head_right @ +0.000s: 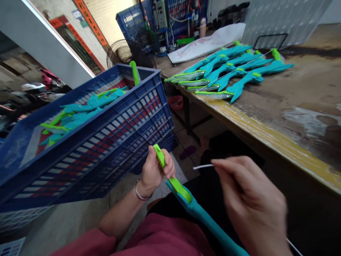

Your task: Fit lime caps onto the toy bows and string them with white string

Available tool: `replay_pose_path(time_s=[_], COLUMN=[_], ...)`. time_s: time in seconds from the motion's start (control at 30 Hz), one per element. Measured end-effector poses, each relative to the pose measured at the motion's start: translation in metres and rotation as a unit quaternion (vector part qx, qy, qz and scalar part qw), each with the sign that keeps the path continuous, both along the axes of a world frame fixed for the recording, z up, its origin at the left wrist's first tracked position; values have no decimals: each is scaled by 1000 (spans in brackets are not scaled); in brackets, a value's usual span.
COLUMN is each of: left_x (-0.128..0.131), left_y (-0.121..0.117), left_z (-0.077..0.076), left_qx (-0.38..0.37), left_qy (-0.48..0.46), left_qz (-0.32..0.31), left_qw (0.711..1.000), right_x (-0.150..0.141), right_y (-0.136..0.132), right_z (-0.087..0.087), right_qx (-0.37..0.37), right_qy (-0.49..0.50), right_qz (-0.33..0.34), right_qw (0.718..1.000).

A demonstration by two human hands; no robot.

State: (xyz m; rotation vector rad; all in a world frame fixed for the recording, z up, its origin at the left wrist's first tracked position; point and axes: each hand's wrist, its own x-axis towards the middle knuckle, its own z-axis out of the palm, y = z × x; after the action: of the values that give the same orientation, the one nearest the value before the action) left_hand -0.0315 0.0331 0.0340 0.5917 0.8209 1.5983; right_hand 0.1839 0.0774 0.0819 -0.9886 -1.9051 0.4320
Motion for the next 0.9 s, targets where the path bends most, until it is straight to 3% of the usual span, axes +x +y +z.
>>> replay_pose_path(time_s=[0.13,0.3,0.6,0.9], left_x=[6,1,2,2], left_y=[-6,-7,-1,2], left_z=[-3,-10,-25,-22], left_qx=[80,162,131,84], left_qy=[-17,-24,-11,37], left_qz=[-45,-82,-85,-71], left_qw=[996,983,988,993], right_x=[-47,-66,-83,-89], right_y=[3,-2,-6,-3], right_z=[12,16,12,11], right_qx=[-4,-28,-43,-45], right_qy=[39,67,80,77], right_qz=[127,203,212,217], right_qw=[991,976,973,972])
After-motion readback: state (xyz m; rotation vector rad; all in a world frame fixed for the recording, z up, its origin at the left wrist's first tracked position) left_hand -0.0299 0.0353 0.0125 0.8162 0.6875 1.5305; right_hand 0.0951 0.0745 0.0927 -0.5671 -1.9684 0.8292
